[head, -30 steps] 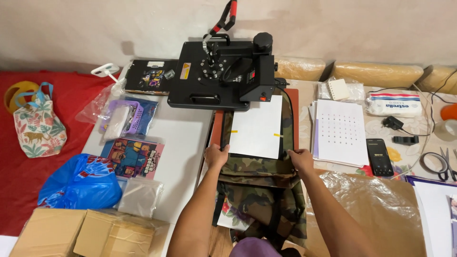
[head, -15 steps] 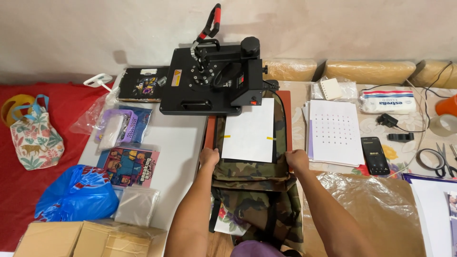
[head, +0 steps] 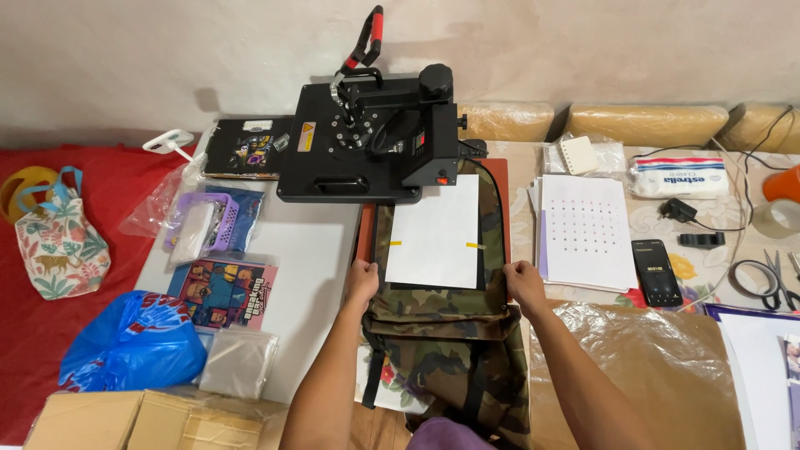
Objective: Operating a heat press machine to apply a design to a camouflage bag and then handling the bag.
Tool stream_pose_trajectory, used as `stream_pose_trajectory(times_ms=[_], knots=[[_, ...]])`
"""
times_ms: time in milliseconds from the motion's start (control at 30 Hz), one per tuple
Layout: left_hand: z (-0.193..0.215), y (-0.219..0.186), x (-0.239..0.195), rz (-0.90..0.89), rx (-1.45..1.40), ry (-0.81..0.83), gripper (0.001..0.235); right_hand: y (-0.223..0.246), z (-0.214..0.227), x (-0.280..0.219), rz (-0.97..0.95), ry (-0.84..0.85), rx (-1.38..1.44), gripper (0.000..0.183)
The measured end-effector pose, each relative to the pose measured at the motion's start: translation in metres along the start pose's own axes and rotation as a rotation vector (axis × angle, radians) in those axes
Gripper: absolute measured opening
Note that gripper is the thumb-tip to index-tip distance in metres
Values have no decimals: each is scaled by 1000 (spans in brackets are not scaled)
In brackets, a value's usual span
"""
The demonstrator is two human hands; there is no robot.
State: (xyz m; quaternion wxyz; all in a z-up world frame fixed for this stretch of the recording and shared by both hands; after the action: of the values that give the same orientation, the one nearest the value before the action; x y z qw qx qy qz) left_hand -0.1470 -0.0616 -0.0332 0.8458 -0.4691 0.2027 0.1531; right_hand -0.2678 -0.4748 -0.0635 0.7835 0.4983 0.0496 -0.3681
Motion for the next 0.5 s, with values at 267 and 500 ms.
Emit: stream_pose_trajectory(times_ms=[267, 500], knots=[[-5, 26, 13, -18, -51, 12, 34, -19, -1, 2, 9, 15, 128, 38], [-2, 55, 5, -14, -144, 10, 51, -50, -8, 0, -41, -19, 159, 25]])
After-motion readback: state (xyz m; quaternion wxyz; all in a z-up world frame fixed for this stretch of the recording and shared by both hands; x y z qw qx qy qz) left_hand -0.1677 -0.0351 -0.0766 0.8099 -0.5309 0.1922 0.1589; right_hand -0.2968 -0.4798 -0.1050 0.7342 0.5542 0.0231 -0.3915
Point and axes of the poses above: each hand's wrist, its own x-axis towards the middle knuckle, its own z-axis out of the back of the hand, y = z × x, the point moved 6 cm from there along x, towards the middle knuckle, and after that the axes turned 1 degree about y, right-handed, at the moved point
